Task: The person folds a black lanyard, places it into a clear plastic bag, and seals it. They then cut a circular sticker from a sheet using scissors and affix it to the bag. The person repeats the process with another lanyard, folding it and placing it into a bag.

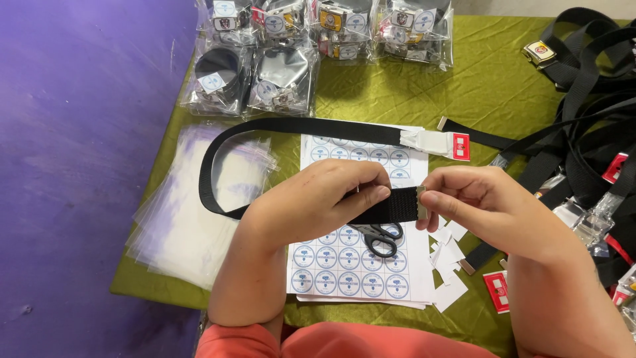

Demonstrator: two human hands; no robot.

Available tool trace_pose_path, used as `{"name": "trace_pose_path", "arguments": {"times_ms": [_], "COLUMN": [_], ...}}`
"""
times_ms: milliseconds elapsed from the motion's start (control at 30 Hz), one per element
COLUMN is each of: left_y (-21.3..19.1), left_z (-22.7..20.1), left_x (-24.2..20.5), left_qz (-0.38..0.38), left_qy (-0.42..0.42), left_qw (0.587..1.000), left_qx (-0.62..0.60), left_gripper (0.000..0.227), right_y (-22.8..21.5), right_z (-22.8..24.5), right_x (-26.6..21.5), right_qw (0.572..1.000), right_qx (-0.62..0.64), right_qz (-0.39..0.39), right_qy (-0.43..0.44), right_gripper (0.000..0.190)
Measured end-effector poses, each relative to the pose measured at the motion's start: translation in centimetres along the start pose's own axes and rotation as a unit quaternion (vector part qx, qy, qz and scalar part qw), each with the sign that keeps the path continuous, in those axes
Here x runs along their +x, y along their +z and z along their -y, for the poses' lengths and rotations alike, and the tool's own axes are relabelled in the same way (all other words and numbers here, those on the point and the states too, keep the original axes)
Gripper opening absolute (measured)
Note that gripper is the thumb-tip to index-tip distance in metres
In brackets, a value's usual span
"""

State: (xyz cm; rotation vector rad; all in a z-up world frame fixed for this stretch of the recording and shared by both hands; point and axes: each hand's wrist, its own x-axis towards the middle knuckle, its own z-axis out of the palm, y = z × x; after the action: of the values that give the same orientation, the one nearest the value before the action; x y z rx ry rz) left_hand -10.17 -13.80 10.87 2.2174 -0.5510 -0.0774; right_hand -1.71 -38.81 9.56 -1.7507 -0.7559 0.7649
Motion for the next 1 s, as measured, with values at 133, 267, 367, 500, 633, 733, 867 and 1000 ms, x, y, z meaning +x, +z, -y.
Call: {"name": "trace_pose_path", "arguments": {"times_ms": [133,267,367,500,633,733,867,1000], "left_y": [-0.9,-1.2,-0.9,-0.4,0.0,0.0,0.5,0.7], "left_z": [-0.9,-1.2,-0.7,0.1,0.4,0.2,0.1,-0.1], "left_x": [-0.8,-1.2,-0.9,-0.4,0.0,0.1,0.6,1.0], "left_qz": [-0.076,-0.053,-0.031,-0.022,-0.031,-0.035,-0.039,-0.054], "left_qy": [0.019,0.026,0.023,0.046,0.065,0.056,0.048,0.052], "left_qw": [0.997,0.998,0.999,0.999,0.997,0.998,0.998,0.997], "left_qx": [-0.007,-0.009,-0.015,-0.005,0.004,0.002,-0.004,-0.004], "left_gripper": [0.008,0.015,0.016,0.014,0.012,0.01,0.015,0.022], "right_y": [-0.3,-0.2,0.1,0.1,0.1,0.0,0.2,0.3], "right_z": [0.3,0.0,0.0,0.0,0.0,-0.8,-0.5,0.0], "right_x": [-0.2,-0.1,0.0,0.0,0.2,0.2,0.3,0.3], "right_qw": [1.0,1.0,0.999,1.0,1.0,0.999,0.999,1.0], "right_qx": [-0.015,-0.018,-0.024,-0.015,-0.01,0.025,0.027,0.008], "right_qz": [-0.014,-0.009,-0.027,-0.022,-0.012,-0.021,-0.025,0.0], "right_qy": [-0.007,-0.014,0.012,0.006,0.001,0.011,-0.001,-0.029], "right_gripper": [0.027,0.025,0.023,0.024,0.025,0.022,0.024,0.029]}}
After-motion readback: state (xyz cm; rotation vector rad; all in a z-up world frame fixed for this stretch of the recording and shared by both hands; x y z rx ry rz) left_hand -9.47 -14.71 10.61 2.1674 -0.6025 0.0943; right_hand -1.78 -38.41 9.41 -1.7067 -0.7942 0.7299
